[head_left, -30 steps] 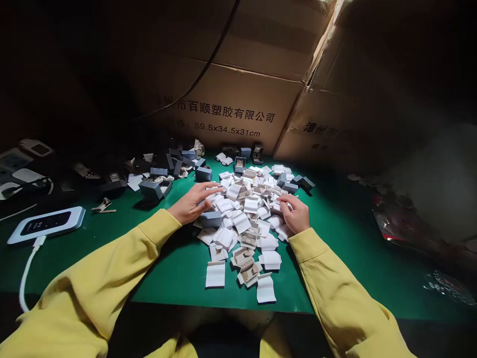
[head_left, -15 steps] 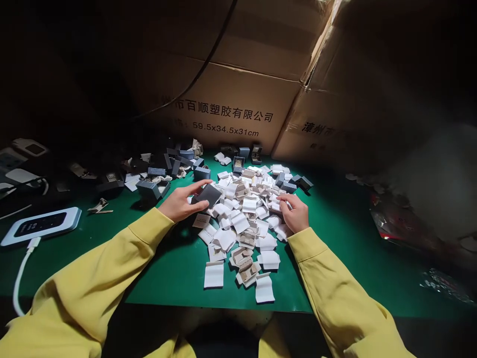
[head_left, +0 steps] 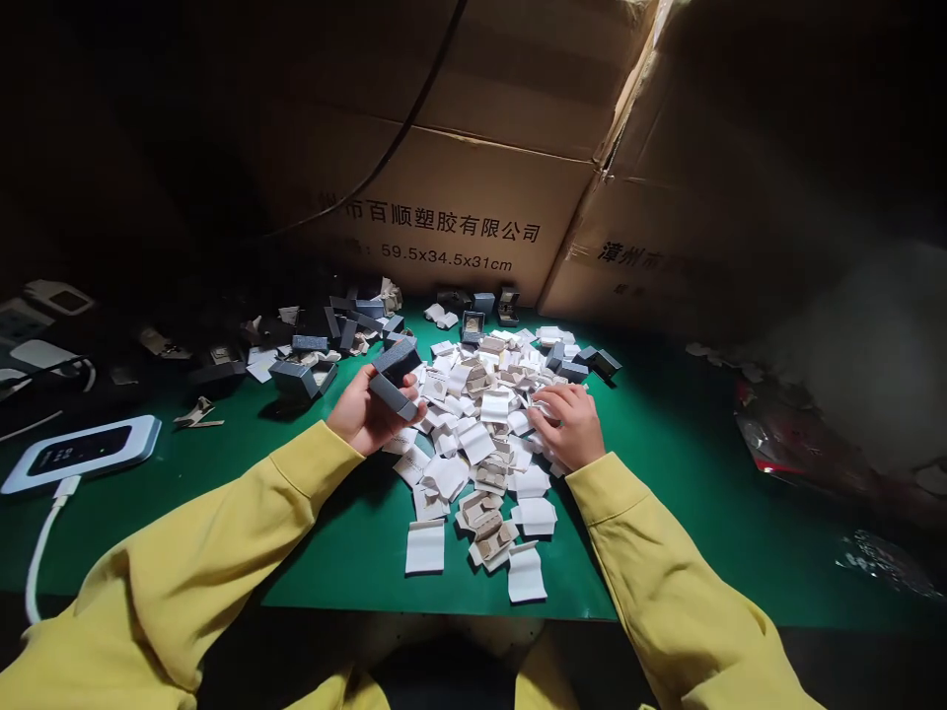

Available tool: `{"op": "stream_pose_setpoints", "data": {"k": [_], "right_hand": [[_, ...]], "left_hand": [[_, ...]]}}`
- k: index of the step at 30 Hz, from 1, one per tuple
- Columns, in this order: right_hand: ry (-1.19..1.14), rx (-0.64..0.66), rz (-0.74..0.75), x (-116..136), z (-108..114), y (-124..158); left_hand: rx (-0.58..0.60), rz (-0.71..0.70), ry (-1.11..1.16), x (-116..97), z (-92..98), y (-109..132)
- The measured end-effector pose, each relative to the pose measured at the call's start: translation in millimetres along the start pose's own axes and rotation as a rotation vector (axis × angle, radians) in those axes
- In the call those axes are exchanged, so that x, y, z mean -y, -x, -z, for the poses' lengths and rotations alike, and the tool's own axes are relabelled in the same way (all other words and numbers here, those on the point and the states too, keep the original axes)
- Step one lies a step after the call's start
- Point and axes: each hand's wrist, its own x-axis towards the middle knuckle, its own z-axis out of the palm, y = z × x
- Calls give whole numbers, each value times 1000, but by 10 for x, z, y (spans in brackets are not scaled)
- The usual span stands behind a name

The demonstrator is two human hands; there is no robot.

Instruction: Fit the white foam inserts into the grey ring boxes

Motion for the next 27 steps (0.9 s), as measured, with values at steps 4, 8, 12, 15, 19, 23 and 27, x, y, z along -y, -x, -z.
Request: {"op": "stream_pose_setpoints", "data": {"k": [4, 8, 12, 15, 19, 23, 27], "right_hand": [[26, 137, -40, -31, -55, 22], [-17, 110, -41, -80, -82, 27], [-103, 69, 25, -47, -123, 13], [-207, 59, 79, -17, -141, -6], [-315, 120, 71, -17, -40, -32], [-363, 72, -28, -43, 105, -43], [-391, -199, -242, -82, 109, -46]], "left_hand": [[94, 188, 129, 132, -40, 59], [159, 137, 150, 202, 2, 71], [138, 176, 114, 246, 17, 21], [90, 259, 55, 298, -41, -96], [139, 307, 70, 408, -174, -359], [234, 379, -78, 536, -235, -583], [266, 438, -233, 598, -183, -633]]}}
